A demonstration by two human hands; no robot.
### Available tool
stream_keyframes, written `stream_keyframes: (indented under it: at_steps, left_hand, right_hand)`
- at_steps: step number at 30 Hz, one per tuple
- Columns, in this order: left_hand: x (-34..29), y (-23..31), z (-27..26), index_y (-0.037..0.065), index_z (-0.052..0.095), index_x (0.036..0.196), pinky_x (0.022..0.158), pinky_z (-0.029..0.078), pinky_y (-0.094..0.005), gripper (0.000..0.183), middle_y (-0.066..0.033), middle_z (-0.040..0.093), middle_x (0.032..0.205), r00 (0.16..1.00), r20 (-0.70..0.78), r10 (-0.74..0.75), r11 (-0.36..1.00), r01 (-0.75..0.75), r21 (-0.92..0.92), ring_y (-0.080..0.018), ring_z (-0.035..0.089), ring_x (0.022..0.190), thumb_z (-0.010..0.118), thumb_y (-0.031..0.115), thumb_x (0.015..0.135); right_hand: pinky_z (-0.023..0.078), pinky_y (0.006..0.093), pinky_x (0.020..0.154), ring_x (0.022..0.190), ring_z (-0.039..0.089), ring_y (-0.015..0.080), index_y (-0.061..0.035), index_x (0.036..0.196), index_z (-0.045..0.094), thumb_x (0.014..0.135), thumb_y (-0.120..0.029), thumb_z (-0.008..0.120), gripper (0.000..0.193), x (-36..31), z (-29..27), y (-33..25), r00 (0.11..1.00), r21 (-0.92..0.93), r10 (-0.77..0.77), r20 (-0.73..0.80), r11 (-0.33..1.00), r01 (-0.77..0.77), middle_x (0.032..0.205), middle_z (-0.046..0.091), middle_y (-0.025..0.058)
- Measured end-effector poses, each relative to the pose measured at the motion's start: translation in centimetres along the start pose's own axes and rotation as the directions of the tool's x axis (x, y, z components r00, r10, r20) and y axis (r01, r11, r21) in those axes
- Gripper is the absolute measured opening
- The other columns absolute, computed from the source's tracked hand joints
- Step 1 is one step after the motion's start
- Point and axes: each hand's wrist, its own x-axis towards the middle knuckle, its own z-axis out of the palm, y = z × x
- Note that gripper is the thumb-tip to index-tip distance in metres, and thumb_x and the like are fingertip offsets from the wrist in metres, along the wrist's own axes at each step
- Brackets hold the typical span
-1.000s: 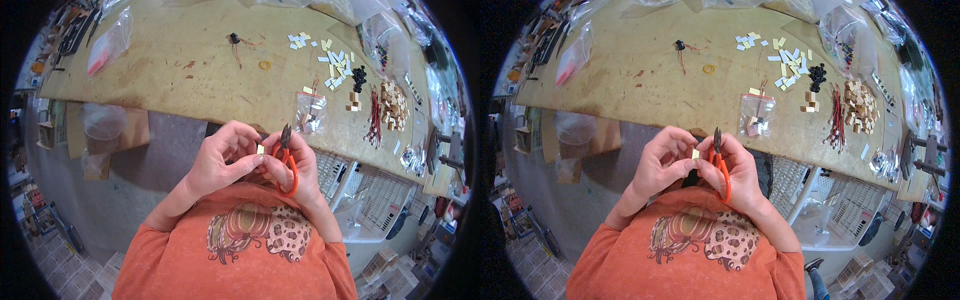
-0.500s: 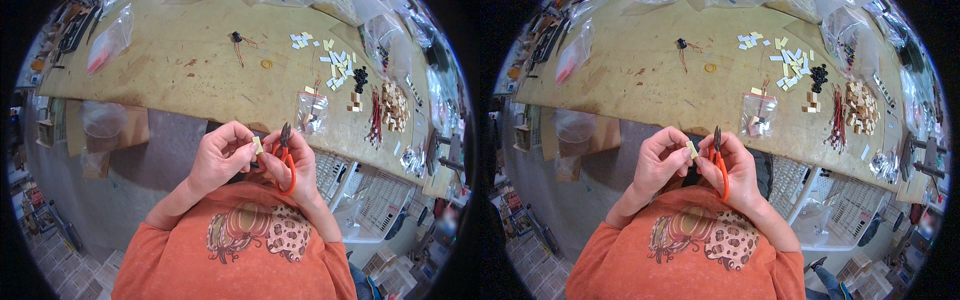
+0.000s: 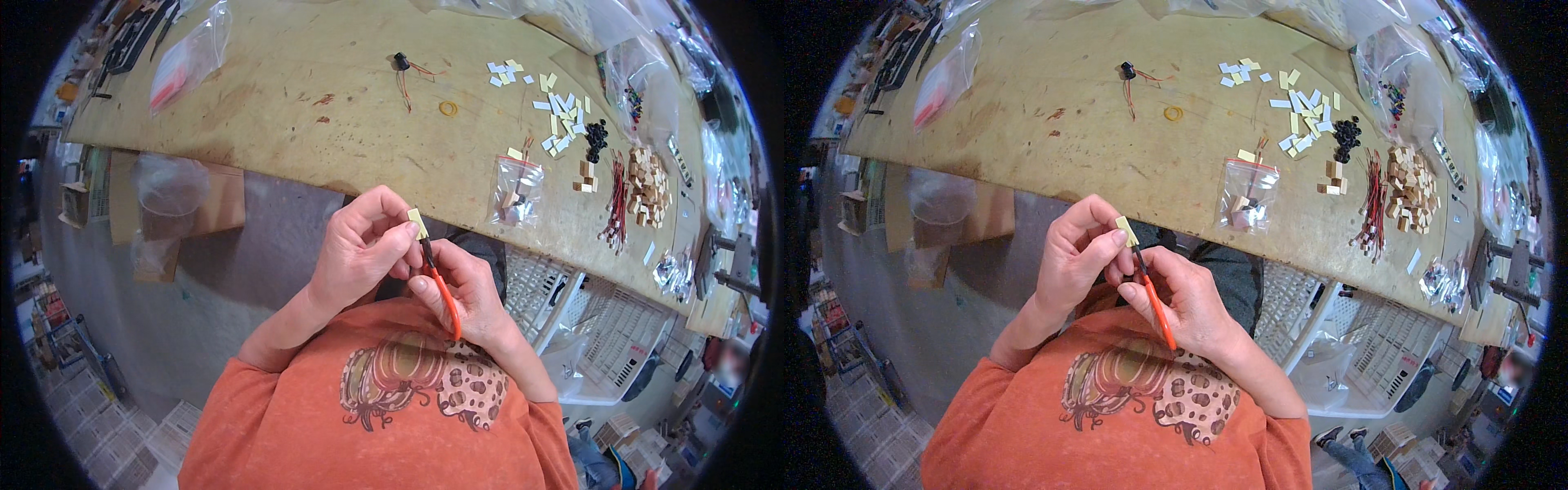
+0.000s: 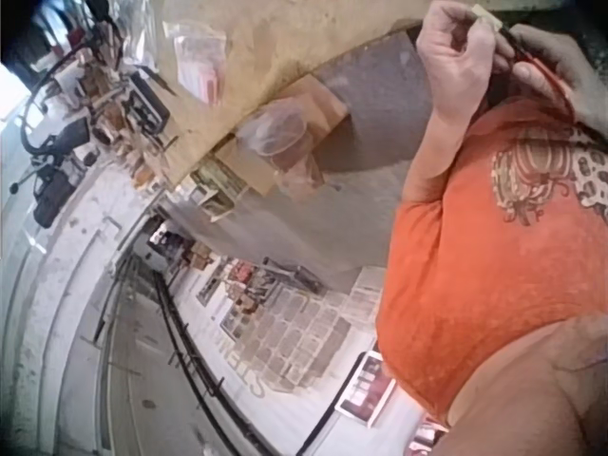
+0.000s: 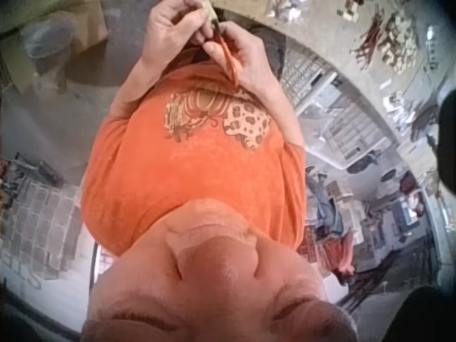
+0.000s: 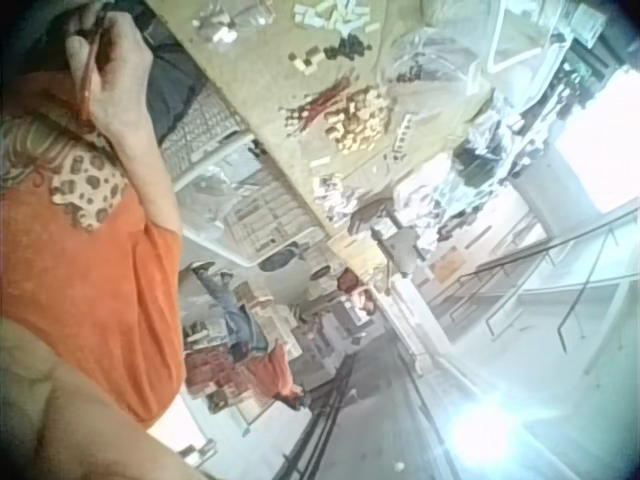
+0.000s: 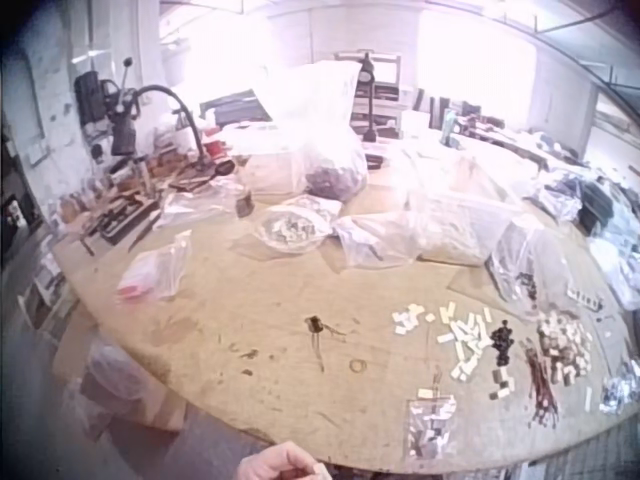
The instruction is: The person assembles small electronic components by hand, placing them into clear plastic bags. They handle various items including black cylindrical parts with wires, small white rectangular pieces, and red wires. The person uses scissors to trim a component near the end of the clip.
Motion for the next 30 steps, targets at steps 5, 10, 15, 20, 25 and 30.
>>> stream_keyframes:
  at_steps: [5, 10, 15, 20, 25, 30]
  left_hand:
    - [0.0, -0.2, -0.1, 0.005, 0.056, 0.094, 0.049, 0.047, -0.0165, 0.002, -0.0019, 0.064, 0.072, 1.0, 0.006, -0.014, 1.0, 0.014, -0.011, -0.0034, 0.059, 0.059, 0.056, 0.003, 0.096]
    - [0.0, -0.1, -0.2, 0.004, 0.056, 0.094, 0.05, 0.048, -0.016, 0.003, -0.0019, 0.064, 0.072, 0.999, 0.021, -0.03, 0.999, 0.03, -0.011, -0.0034, 0.059, 0.059, 0.055, 0.002, 0.096]
    - [0.0, -0.1, -0.2, 0.004, 0.056, 0.094, 0.05, 0.048, -0.0159, 0.004, -0.0014, 0.064, 0.072, 0.999, 0.018, -0.039, 0.999, 0.039, -0.016, -0.0031, 0.059, 0.059, 0.055, 0.002, 0.097]
    - [-0.1, -0.1, -0.2, 0.004, 0.055, 0.094, 0.05, 0.048, -0.0162, 0.004, -0.0008, 0.063, 0.071, 0.999, 0.012, -0.037, 0.999, 0.038, -0.024, -0.0027, 0.058, 0.058, 0.055, 0.002, 0.097]
    - [-0.1, -0.1, -0.2, 0.004, 0.056, 0.093, 0.049, 0.047, -0.0168, 0.004, -0.0004, 0.062, 0.07, 0.999, 0.011, -0.039, 0.999, 0.039, -0.003, -0.0026, 0.056, 0.057, 0.055, 0.003, 0.096]
    - [-0.1, 0.0, -0.2, 0.005, 0.056, 0.092, 0.052, 0.046, -0.0165, 0.004, 0.0022, 0.061, 0.073, 0.999, 0.014, -0.04, 0.999, 0.041, -0.036, -0.001, 0.057, 0.062, 0.056, 0.003, 0.095]
  right_hand:
    - [0.048, 0.0288, 0.06, 0.065, 0.059, 0.013, -0.0015, 0.095, 0.061, 0.09, -0.019, 0.07, 0.021, 0.1, 0.3, 0.4, 1.0, -0.035, 0.002, -0.027, 0.999, -0.003, 0.076, 0.061, 0.008]
    - [0.049, 0.0304, 0.059, 0.064, 0.061, 0.0163, -0.0014, 0.094, 0.062, 0.09, -0.02, 0.07, 0.021, 0.2, 0.3, 0.4, 0.999, -0.065, -0.016, -0.032, 0.998, 0.014, 0.076, 0.062, 0.0098]
    - [0.05, 0.0316, 0.06, 0.066, 0.063, 0.0193, -0.0011, 0.096, 0.063, 0.09, -0.021, 0.071, 0.022, 0.3, 0.5, 0.1, 0.997, -0.093, -0.058, -0.05, 0.994, 0.053, 0.078, 0.063, 0.0111]
    - [0.05, 0.0303, 0.059, 0.065, 0.063, 0.0184, -0.0007, 0.096, 0.064, 0.09, -0.02, 0.071, 0.022, 0.3, 0.6, 0.5, 0.994, -0.074, -0.084, -0.07, 0.994, 0.079, 0.077, 0.063, 0.0107]
    - [0.05, 0.0289, 0.059, 0.064, 0.061, 0.016, -0.0004, 0.095, 0.063, 0.09, -0.019, 0.072, 0.021, 0.0, 1.0, 0.7, 0.993, -0.067, -0.062, -0.097, 0.996, 0.055, 0.077, 0.063, 0.0097]
    - [0.05, 0.0294, 0.06, 0.066, 0.062, 0.0161, -0.0004, 0.095, 0.061, 0.09, -0.02, 0.071, 0.023, 0.3, 1.1, 0.6, 0.992, -0.022, -0.084, -0.09, 0.996, 0.082, 0.078, 0.063, 0.0099]
